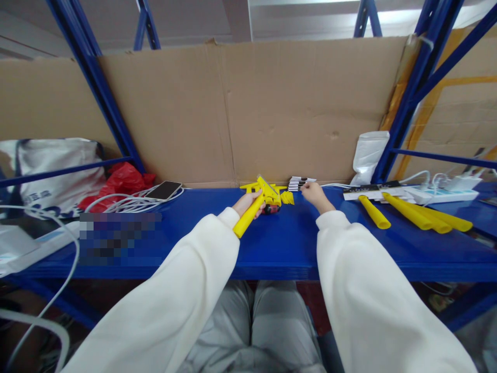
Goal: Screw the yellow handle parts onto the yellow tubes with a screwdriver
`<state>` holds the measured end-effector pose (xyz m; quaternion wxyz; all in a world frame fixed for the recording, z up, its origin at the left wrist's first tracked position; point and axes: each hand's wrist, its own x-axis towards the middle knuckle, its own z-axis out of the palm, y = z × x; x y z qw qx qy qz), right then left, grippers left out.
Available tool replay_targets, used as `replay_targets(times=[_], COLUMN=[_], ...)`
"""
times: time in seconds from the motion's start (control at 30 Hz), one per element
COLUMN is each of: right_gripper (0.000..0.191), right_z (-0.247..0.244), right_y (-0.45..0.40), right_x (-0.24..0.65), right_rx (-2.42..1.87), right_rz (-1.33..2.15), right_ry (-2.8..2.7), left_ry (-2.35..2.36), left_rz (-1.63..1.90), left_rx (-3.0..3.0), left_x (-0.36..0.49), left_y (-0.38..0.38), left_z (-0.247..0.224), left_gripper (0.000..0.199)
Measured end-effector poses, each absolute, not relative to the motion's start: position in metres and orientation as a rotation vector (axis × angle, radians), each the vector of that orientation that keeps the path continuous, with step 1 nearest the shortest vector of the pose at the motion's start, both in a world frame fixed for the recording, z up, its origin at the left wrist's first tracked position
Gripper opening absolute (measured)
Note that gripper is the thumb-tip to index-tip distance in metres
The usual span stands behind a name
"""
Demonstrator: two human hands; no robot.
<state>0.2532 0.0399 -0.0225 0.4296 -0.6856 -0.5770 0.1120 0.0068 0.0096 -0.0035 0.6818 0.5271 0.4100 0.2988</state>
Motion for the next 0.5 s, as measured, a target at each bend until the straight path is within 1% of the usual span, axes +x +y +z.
replay_targets(times=[0.07, 0.13, 0.2, 0.3, 0.5], right_gripper=[0.021, 0.030, 0.039, 0.047, 0.049], right_z=[-0.018, -0.014, -0.011, -0.007, -0.003], right_y=[0.032, 0.023, 0.014, 0.005, 0.006], right_x=[0.231, 0.209, 0.194, 0.185, 0.186], right_rx=[-1.495, -1.321, -1.203, -1.105, -1.007], right_rz=[0.718, 1.125, 1.357, 1.479, 1.493], right_ry=[-1.299, -1.226, -1.175, -1.090, -1.065], left_ry=[0.875, 0.824, 0.781, 0.738, 0.689], left_rz=[0.664, 0.681, 0.707, 0.732, 0.731], left_rx=[1.161, 1.153, 1.148, 1.141, 1.134], left_x=[0.006, 0.006, 0.005, 0.004, 0.005], left_y=[0.010, 0.008, 0.006, 0.003, 0.005], left_z=[-0.003, -0.003, -0.002, -0.001, -0.002], left_gripper=[0.047, 0.047, 0.045, 0.041, 0.032])
